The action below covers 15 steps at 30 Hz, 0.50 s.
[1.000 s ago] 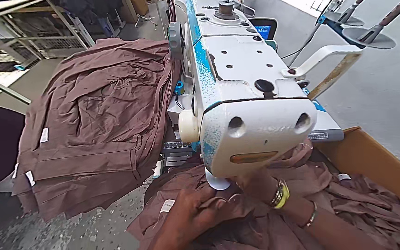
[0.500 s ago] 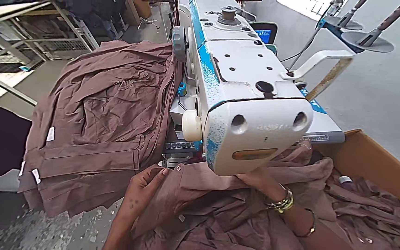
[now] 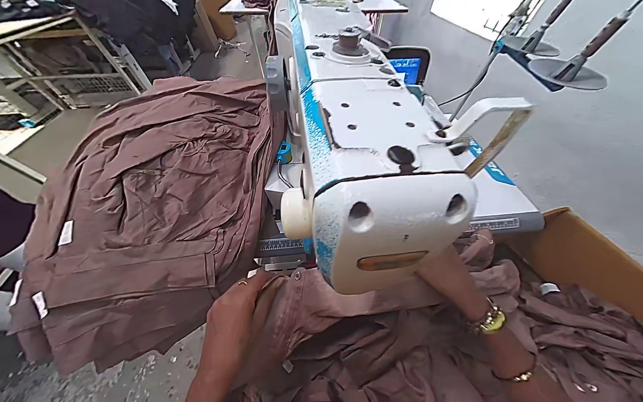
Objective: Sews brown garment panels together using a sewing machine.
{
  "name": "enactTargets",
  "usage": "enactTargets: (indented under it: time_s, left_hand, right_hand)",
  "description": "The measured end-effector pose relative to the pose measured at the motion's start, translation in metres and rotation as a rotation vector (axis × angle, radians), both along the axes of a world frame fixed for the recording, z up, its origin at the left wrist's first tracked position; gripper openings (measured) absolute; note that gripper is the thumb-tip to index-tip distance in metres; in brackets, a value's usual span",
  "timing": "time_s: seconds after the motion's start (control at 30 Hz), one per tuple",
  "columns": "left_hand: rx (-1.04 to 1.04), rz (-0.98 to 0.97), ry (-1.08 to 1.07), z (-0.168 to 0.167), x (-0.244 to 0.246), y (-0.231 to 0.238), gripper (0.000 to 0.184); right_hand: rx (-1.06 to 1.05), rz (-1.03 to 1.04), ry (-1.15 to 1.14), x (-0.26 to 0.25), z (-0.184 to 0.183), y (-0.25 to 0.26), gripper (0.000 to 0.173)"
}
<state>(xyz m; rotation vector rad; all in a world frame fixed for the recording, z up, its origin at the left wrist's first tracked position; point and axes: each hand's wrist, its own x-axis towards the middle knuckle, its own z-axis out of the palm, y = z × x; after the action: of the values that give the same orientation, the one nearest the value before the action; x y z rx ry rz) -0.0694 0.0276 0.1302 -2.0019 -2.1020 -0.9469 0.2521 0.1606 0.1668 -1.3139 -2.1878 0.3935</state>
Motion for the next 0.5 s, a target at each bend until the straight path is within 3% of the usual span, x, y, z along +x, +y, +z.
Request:
enactTargets:
  time_s: [0.07, 0.13, 0.27, 0.33, 0.4, 0.5]
  left_hand:
    - [0.028, -0.065, 0.130, -0.001, 0.011, 0.001, 0.036]
    - [0.049, -0.151, 0.082, 0.000, 0.027, 0.005, 0.039]
    - [-0.117, -0.167, -0.315, 0.008, 0.063, 0.010, 0.058]
    - [-0.207, -0.151, -0.469, 0.008, 0.070, 0.014, 0.064]
    - [-0.249, -0.123, -0.567, 0.007, 0.075, 0.017, 0.063]
    - [-0.260, -0.078, -0.693, 0.006, 0.079, 0.016, 0.057]
  right_hand:
    - [0.135, -0.127, -0.062, 0.007, -0.007, 0.016, 0.019]
    - [0.225, -0.163, -0.105, 0.004, -0.014, 0.028, 0.021]
    - [0.202, -0.106, -0.260, -0.010, -0.024, 0.050, 0.032]
    - [0.165, -0.086, -0.272, -0.013, -0.022, 0.051, 0.029]
    - [0.260, -0.065, -0.205, -0.008, -0.027, 0.052, 0.022]
    - [0.262, -0.072, -0.081, 0.002, -0.032, 0.051, 0.027]
